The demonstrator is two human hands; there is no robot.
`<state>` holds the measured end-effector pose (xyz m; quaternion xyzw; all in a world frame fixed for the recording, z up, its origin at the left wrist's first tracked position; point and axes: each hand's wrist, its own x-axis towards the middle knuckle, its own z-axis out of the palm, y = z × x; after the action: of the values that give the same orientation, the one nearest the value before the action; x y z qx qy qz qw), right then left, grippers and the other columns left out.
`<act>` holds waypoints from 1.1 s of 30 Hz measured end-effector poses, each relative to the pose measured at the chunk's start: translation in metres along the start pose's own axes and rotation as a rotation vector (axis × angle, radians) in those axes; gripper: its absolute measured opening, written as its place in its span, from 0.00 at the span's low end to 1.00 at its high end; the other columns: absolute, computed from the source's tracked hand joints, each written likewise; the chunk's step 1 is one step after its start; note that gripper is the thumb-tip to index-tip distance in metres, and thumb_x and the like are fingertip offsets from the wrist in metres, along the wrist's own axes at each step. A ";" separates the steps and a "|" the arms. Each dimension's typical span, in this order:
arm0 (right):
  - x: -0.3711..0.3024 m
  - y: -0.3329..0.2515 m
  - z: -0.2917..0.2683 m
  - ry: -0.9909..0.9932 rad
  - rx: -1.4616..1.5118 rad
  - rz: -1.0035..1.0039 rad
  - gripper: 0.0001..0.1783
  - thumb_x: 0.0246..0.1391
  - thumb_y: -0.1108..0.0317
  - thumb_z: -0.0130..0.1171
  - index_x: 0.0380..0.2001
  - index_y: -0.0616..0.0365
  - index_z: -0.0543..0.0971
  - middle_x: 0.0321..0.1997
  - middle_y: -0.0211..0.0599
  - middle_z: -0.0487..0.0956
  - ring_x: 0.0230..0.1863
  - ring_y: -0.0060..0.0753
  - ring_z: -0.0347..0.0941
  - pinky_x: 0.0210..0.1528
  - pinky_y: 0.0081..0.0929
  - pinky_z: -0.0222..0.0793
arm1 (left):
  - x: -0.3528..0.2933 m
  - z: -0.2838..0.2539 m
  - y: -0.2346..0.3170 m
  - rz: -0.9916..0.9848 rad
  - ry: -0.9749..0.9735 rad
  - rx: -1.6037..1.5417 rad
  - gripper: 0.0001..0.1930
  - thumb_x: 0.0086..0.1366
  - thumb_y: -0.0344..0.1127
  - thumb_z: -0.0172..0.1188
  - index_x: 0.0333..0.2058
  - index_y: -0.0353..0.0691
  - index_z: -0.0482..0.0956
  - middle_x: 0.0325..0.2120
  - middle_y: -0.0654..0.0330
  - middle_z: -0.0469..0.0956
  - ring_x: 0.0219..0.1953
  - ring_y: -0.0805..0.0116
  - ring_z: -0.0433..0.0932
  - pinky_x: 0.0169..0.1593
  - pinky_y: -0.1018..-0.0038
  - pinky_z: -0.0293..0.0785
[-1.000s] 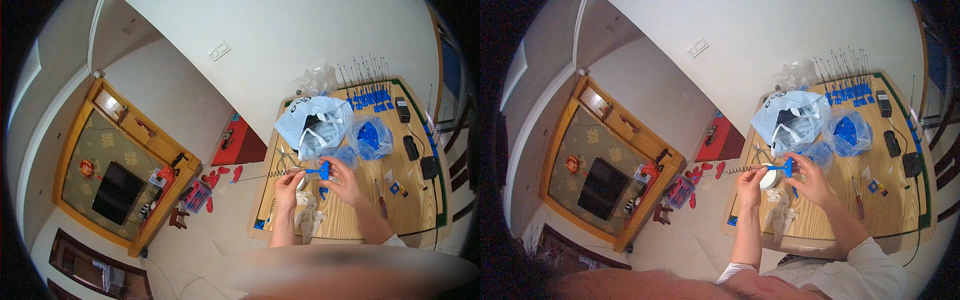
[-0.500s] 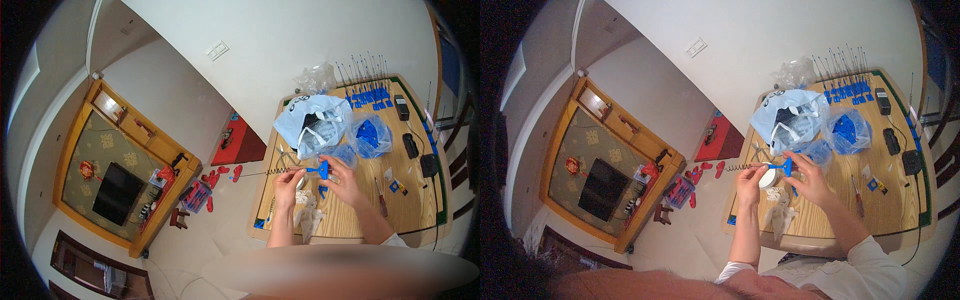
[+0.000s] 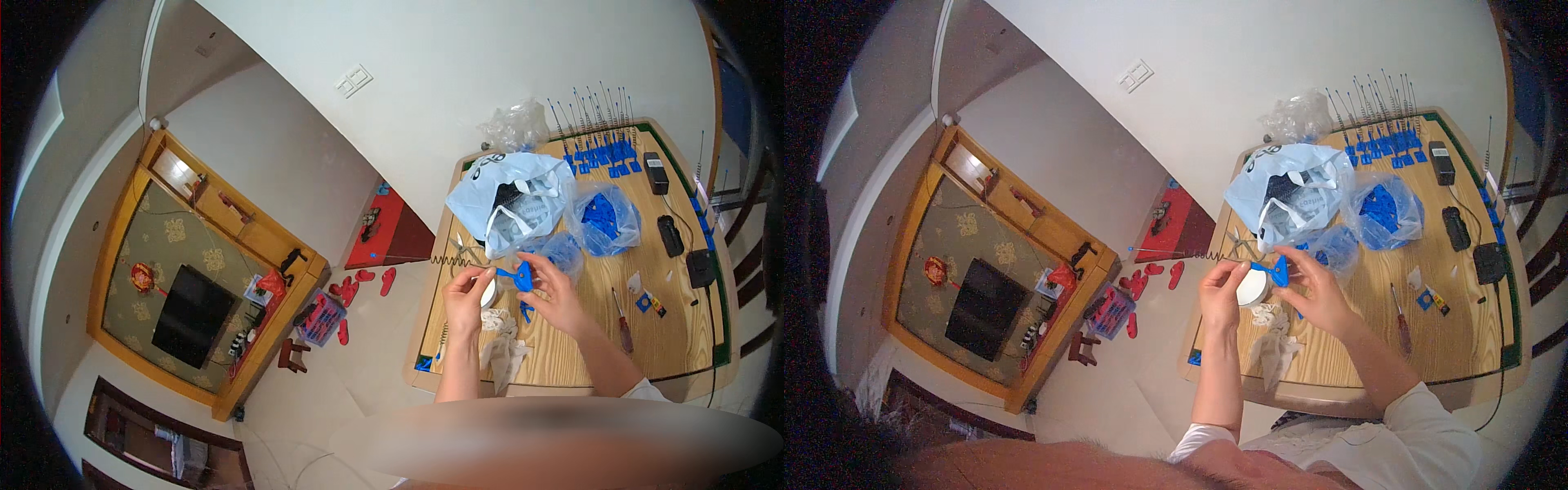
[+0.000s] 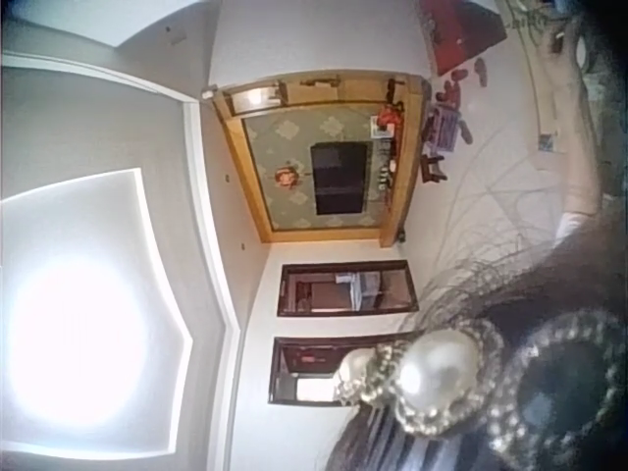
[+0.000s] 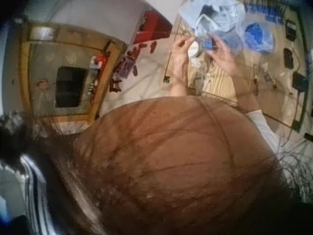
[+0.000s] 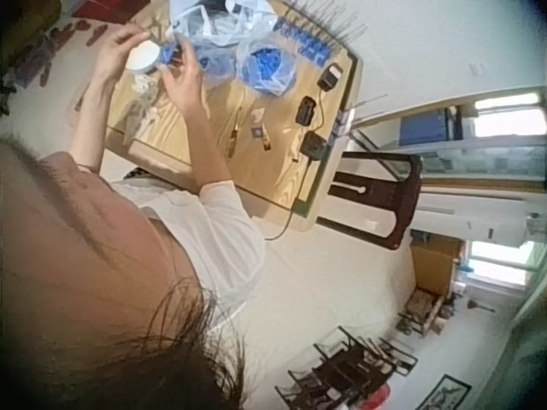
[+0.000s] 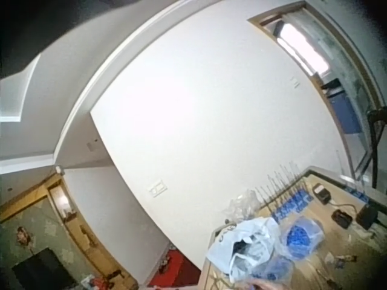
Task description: The person assembles small electrical components by hand, combining electrical wires, springs, and plastic component housing.
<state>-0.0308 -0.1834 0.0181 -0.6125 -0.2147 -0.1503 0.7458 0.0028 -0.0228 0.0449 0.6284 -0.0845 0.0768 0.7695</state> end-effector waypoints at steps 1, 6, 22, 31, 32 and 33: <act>0.000 0.000 0.000 0.000 0.013 0.007 0.30 0.43 0.80 0.58 0.52 0.59 0.63 0.45 0.35 0.70 0.45 0.26 0.68 0.47 0.24 0.69 | -0.001 -0.001 -0.002 0.011 0.008 0.004 0.03 0.52 0.26 0.63 0.27 0.35 0.79 0.25 0.64 0.77 0.27 0.80 0.72 0.32 0.85 0.66; 0.001 0.000 -0.001 0.050 0.016 0.088 0.27 0.44 0.81 0.56 0.50 0.57 0.63 0.42 0.32 0.69 0.45 0.21 0.67 0.47 0.21 0.66 | -0.007 0.004 -0.005 0.030 0.048 -0.002 0.04 0.52 0.26 0.63 0.28 0.33 0.79 0.26 0.64 0.77 0.27 0.80 0.72 0.32 0.85 0.66; 0.000 0.000 0.008 0.125 0.001 -0.027 0.17 0.49 0.76 0.54 0.44 0.60 0.67 0.38 0.36 0.73 0.39 0.22 0.71 0.38 0.22 0.70 | -0.011 -0.002 -0.020 -0.021 0.022 -0.079 0.05 0.52 0.26 0.62 0.30 0.35 0.78 0.25 0.64 0.76 0.26 0.81 0.71 0.31 0.85 0.65; 0.000 0.020 -0.003 -0.069 0.207 0.314 0.16 0.53 0.71 0.52 0.45 0.64 0.67 0.36 0.35 0.74 0.36 0.24 0.73 0.35 0.21 0.69 | -0.023 -0.026 -0.032 0.090 0.041 -0.126 0.05 0.53 0.21 0.58 0.31 0.33 0.78 0.29 0.63 0.76 0.34 0.76 0.73 0.42 0.80 0.67; -0.001 0.018 0.000 -0.068 0.209 0.263 0.16 0.53 0.72 0.53 0.45 0.64 0.68 0.35 0.34 0.74 0.35 0.23 0.72 0.35 0.21 0.69 | -0.026 -0.030 -0.033 0.082 0.043 -0.127 0.05 0.53 0.21 0.58 0.31 0.33 0.78 0.29 0.63 0.76 0.34 0.76 0.73 0.42 0.80 0.67; -0.003 0.024 0.002 -0.065 0.208 0.272 0.16 0.53 0.72 0.53 0.45 0.64 0.68 0.35 0.34 0.74 0.35 0.23 0.72 0.35 0.21 0.69 | -0.029 -0.033 -0.033 0.075 0.032 -0.100 0.05 0.53 0.21 0.58 0.31 0.33 0.78 0.30 0.63 0.76 0.35 0.76 0.72 0.42 0.80 0.67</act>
<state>-0.0217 -0.1768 -0.0032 -0.5600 -0.1683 -0.0052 0.8112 -0.0168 0.0026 0.0001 0.5843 -0.0993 0.1116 0.7977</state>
